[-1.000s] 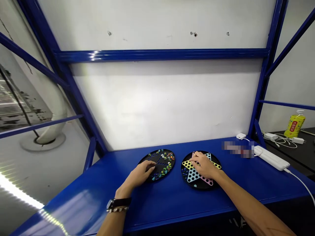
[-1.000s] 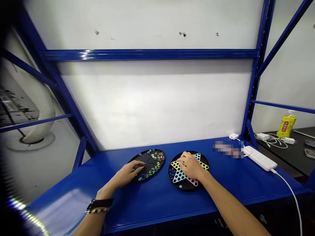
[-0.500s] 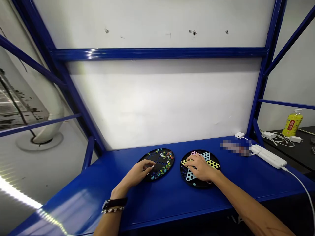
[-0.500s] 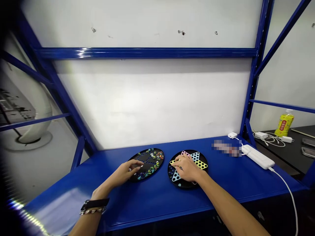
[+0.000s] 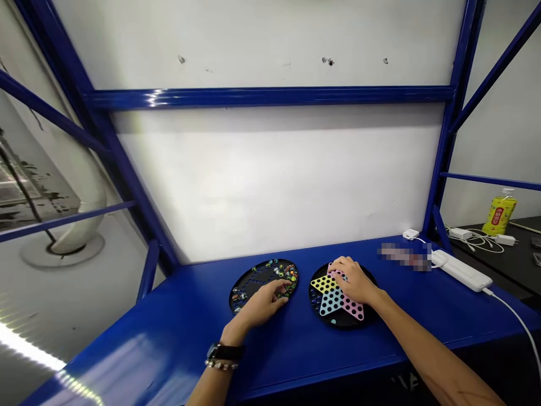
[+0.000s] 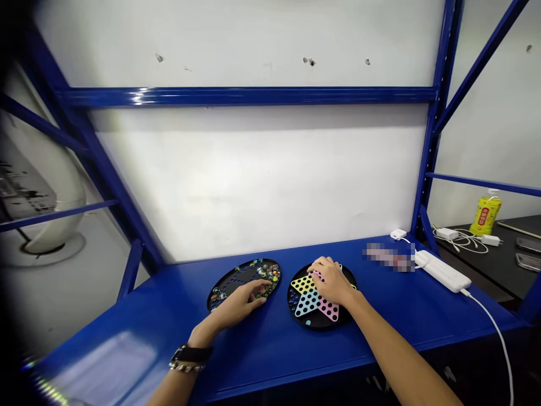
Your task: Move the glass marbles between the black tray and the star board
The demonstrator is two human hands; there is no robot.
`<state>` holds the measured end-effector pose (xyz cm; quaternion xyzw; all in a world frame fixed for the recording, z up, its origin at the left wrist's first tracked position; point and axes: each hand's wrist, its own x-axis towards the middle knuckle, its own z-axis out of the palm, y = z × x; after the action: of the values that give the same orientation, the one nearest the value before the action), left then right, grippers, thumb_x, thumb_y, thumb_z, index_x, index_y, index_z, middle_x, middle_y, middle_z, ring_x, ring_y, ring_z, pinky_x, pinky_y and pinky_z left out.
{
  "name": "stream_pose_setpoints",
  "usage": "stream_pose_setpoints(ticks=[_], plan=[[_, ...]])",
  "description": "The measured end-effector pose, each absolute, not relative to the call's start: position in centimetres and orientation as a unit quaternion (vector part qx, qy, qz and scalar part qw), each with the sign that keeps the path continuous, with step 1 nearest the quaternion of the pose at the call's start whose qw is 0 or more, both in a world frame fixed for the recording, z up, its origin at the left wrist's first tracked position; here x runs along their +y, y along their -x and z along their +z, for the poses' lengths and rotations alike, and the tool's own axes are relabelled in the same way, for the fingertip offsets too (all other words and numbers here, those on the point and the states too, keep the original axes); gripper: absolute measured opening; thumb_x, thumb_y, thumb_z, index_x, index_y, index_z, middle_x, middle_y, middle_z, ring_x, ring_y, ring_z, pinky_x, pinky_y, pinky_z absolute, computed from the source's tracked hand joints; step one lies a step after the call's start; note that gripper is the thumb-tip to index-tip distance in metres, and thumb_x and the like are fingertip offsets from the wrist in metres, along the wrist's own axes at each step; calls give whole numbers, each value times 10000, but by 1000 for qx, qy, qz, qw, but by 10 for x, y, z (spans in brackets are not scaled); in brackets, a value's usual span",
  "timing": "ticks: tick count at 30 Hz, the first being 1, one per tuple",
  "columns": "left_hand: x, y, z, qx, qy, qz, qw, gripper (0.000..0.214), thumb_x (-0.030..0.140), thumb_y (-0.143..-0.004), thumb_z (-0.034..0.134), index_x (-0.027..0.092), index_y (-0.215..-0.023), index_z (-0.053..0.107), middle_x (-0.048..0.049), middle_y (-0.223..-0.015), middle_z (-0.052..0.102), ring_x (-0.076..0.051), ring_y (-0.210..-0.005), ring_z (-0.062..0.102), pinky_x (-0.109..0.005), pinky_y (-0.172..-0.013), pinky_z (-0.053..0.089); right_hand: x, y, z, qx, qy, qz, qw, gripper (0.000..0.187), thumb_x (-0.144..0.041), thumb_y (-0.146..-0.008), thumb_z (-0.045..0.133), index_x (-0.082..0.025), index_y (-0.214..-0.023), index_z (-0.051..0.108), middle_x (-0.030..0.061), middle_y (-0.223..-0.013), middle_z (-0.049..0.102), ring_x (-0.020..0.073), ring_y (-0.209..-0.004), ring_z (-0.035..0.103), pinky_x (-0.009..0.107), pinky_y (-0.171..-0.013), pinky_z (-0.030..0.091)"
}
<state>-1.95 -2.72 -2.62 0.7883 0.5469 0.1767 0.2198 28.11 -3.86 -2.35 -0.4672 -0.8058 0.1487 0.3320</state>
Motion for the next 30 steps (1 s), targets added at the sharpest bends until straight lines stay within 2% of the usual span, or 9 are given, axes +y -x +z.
stream_pose_setpoints(ticks=[3,9,14,17,20,24,26,30], plan=[[-30,28,-20,538,-780,178,267,426,400,-805,545,225,-1174,669,-53,-1103,730,-208,-821,671,-329,-773,539,-38,-281,-25,-803,467,146,340,267,-260,-985,420,-258,-1077,670,57,-1109,629,222,-1048,559,427,-933,433],[-30,33,-16,529,-780,200,268,342,304,-737,532,216,-1016,709,-41,-1039,750,-201,-801,671,-312,-741,548,-38,-281,-26,-798,469,154,345,264,-259,-980,430,-249,-1084,672,57,-1115,623,217,-1047,564,425,-951,435],[-27,36,-17,552,-770,225,227,468,275,-709,563,208,-1162,662,-56,-941,741,-226,-823,688,-327,-739,551,-40,-281,-25,-796,468,159,349,262,-252,-974,436,-242,-1086,672,66,-1118,614,214,-1033,581,414,-941,454],[-27,33,-18,548,-777,247,185,455,312,-794,518,216,-1225,627,-75,-1146,708,-210,-828,687,-345,-791,550,-40,-280,-26,-793,465,168,357,264,-266,-978,435,-243,-1102,667,67,-1131,602,212,-1027,588,407,-939,462],[-26,25,-25,544,-798,223,137,450,377,-860,494,237,-1272,609,-78,-1335,627,-240,-980,674,-384,-906,524,-40,-280,-26,-791,465,175,356,259,-281,-979,440,-244,-1104,664,61,-1140,592,212,-1040,587,408,-949,461],[-25,17,-34,535,-820,175,104,406,334,-875,492,259,-1243,647,-61,-1309,656,-278,-1201,593,-421,-1050,441,-40,-280,-26,-790,466,185,352,251,-295,-982,439,-245,-1092,659,60,-1138,587,206,-1007,596,394,-905,481],[-25,19,-35,530,-821,178,118,392,288,-858,498,265,-1214,663,-48,-1277,676,-259,-1183,608,-396,-1044,446,-41,-280,-25,-790,465,188,352,241,-289,-978,444,-245,-1086,655,59,-1130,585,201,-984,600,380,-876,492],[-22,30,-29,538,-807,189,151,372,289,-842,507,249,-1169,679,-54,-1129,728,-241,-1000,673,-360,-908,516,-41,-279,-27,-787,464,191,358,219,-291,-971,454,-243,-1055,651,56,-1134,582,194,-961,605,367,-862,498]])
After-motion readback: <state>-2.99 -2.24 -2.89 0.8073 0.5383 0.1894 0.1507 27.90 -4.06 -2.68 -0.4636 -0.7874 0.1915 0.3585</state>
